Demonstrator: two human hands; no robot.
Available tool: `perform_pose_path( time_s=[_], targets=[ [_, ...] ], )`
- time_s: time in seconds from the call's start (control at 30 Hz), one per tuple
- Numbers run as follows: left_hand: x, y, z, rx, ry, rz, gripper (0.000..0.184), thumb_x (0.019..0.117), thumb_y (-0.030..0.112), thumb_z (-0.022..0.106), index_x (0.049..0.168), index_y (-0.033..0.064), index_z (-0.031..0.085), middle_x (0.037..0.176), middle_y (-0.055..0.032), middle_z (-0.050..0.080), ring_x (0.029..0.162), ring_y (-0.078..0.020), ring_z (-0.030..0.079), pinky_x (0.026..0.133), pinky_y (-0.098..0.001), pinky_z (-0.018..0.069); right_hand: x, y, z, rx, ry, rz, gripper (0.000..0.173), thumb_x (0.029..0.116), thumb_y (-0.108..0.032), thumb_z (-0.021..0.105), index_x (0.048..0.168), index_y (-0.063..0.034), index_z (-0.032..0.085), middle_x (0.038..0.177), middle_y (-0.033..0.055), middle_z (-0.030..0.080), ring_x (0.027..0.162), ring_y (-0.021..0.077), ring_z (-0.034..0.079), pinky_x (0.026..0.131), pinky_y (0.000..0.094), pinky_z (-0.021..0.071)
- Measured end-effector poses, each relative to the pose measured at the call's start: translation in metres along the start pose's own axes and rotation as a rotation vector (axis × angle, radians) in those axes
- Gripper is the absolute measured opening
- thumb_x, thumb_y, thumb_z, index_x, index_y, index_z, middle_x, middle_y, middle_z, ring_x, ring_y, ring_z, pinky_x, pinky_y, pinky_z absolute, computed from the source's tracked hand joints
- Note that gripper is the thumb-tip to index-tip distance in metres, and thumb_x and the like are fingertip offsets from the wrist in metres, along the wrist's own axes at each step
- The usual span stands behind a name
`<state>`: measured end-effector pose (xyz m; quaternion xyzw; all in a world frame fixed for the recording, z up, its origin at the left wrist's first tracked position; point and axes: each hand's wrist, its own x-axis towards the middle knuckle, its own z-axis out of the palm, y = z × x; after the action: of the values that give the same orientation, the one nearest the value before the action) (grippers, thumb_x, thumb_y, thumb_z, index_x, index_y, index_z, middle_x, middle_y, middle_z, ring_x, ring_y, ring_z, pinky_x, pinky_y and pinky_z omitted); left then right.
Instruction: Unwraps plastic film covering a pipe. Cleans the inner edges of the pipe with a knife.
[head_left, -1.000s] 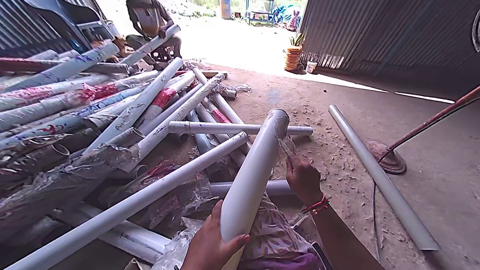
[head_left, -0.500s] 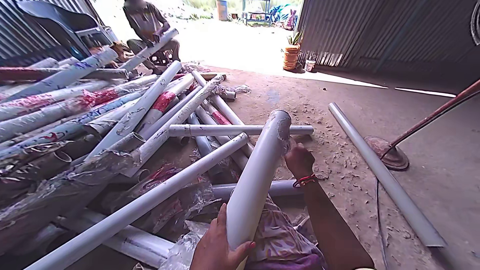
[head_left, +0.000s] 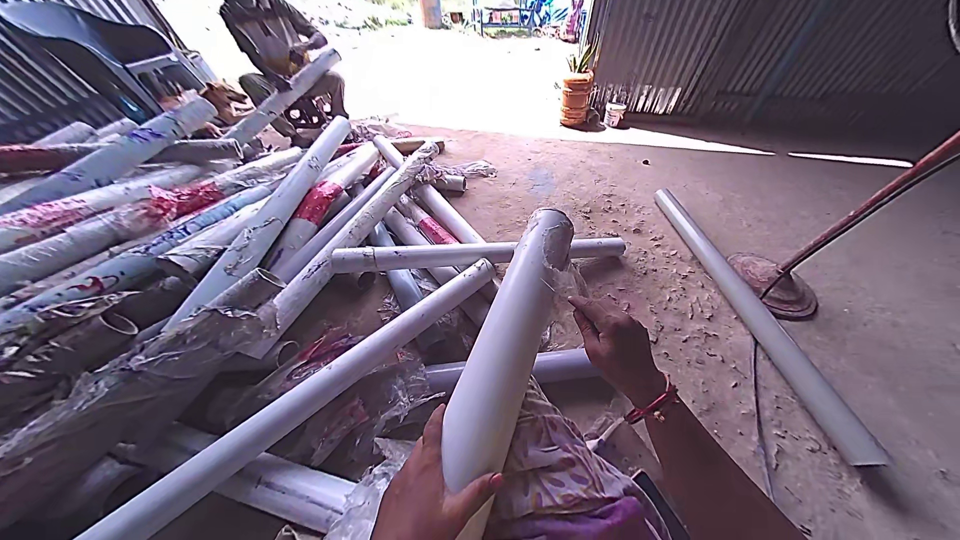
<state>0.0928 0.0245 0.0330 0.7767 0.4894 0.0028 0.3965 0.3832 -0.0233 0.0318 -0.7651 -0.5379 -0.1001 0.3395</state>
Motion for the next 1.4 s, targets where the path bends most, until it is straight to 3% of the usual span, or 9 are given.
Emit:
perform_pose_path(
  time_s=[0.23,0.67,0.87,0.97,1.03,1.17,1.23,1.33,1.4],
  targets=[
    [-0.002,0.003,0.002,0.011,-0.014,-0.024,0.12,0.075,0.059,0.083,0.161,-0.0005,0.024,0.132,-0.0297,0.062,0.115,-0.0457,0.065,0.098,-0.0621,0.0501,0.009,-0.014,0.002,-0.162,-0.061,0.105,0.031,0.1017,-0.014,0.055,0.123,-0.0036,0.075,0.094,0.0249,0.073,0.079,0.043,0.072,0.064,0.0559,0.055],
    [-0.002,0.007,0.002,0.053,-0.019,-0.04,0.121,0.0773,0.059,0.083,0.161,-0.0027,0.021,0.133,-0.0316,0.06,0.114,-0.0469,0.065,0.098,-0.0607,0.0511,0.017,-0.024,0.026,-0.273,0.009,0.113,0.031,0.0979,-0.012,0.058,0.122,-0.006,0.076,0.089,0.0252,0.071,0.069,0.0415,0.071,0.057,0.0521,0.0543],
    [-0.002,0.006,0.004,0.075,-0.023,-0.031,0.122,0.0766,0.062,0.082,0.161,-0.0025,0.021,0.132,-0.0307,0.061,0.113,-0.0463,0.066,0.097,-0.06,0.0519,0.057,-0.025,0.018,-0.316,-0.227,0.364,0.039,0.1059,-0.02,0.048,0.139,-0.0109,0.065,0.113,0.0244,0.071,0.093,0.0417,0.072,0.076,0.054,0.0549],
    [-0.004,0.007,0.005,0.076,-0.023,-0.024,0.122,0.0762,0.061,0.082,0.161,-0.0032,0.022,0.135,-0.0316,0.059,0.115,-0.047,0.065,0.098,-0.0599,0.0516,0.085,0.002,0.011,-0.275,-0.331,0.553,0.036,0.1079,-0.021,0.046,0.136,-0.0084,0.064,0.121,0.0226,0.07,0.111,0.0397,0.068,0.09,0.0562,0.0521],
    [-0.004,0.005,0.004,0.057,-0.022,-0.018,0.122,0.0764,0.06,0.083,0.161,-0.0039,0.022,0.134,-0.032,0.059,0.115,-0.0475,0.065,0.098,-0.0609,0.0511,0.088,0.027,0.004,-0.094,-0.259,0.589,0.035,0.1103,-0.02,0.044,0.133,-0.0026,0.065,0.119,0.0245,0.07,0.114,0.04,0.066,0.097,0.0578,0.0478],
    [-0.001,0.001,0.001,0.035,-0.016,-0.017,0.122,0.0762,0.062,0.082,0.161,-0.0029,0.023,0.133,-0.0319,0.06,0.114,-0.0477,0.065,0.098,-0.0622,0.0512,0.05,0.028,-0.006,0.093,0.01,0.318,0.034,0.1078,-0.017,0.048,0.126,0.0019,0.069,0.103,0.0244,0.073,0.093,0.0404,0.071,0.084,0.0595,0.0514],
    [0.0,0.001,0.0,0.029,-0.026,-0.026,0.121,0.0758,0.062,0.081,0.161,-0.0017,0.023,0.134,-0.0304,0.06,0.116,-0.0467,0.065,0.098,-0.062,0.0507,0.028,0.007,-0.018,0.067,-0.013,0.186,0.033,0.1056,-0.018,0.05,0.123,-0.0008,0.072,0.102,0.0218,0.075,0.09,0.0393,0.073,0.078,0.0585,0.054],
    [0.0,0.002,0.001,0.025,-0.019,-0.012,0.121,0.0756,0.061,0.082,0.16,-0.0024,0.024,0.133,-0.03,0.061,0.115,-0.0463,0.065,0.098,-0.0621,0.0508,0.006,-0.014,-0.025,-0.092,-0.034,0.066,0.031,0.1009,-0.018,0.053,0.115,-0.0038,0.077,0.088,0.02,0.073,0.076,0.0396,0.072,0.062,0.056,0.0543],
    [0.0,0.003,0.002,0.028,-0.017,-0.007,0.12,0.0754,0.061,0.082,0.16,-0.0016,0.025,0.132,-0.0293,0.062,0.114,-0.0459,0.066,0.097,-0.0622,0.0514,0.002,-0.02,-0.024,-0.172,-0.105,0.106,0.03,0.1013,-0.018,0.055,0.116,-0.0047,0.077,0.091,0.0217,0.074,0.079,0.0418,0.073,0.063,0.0575,0.055]
  ],
)
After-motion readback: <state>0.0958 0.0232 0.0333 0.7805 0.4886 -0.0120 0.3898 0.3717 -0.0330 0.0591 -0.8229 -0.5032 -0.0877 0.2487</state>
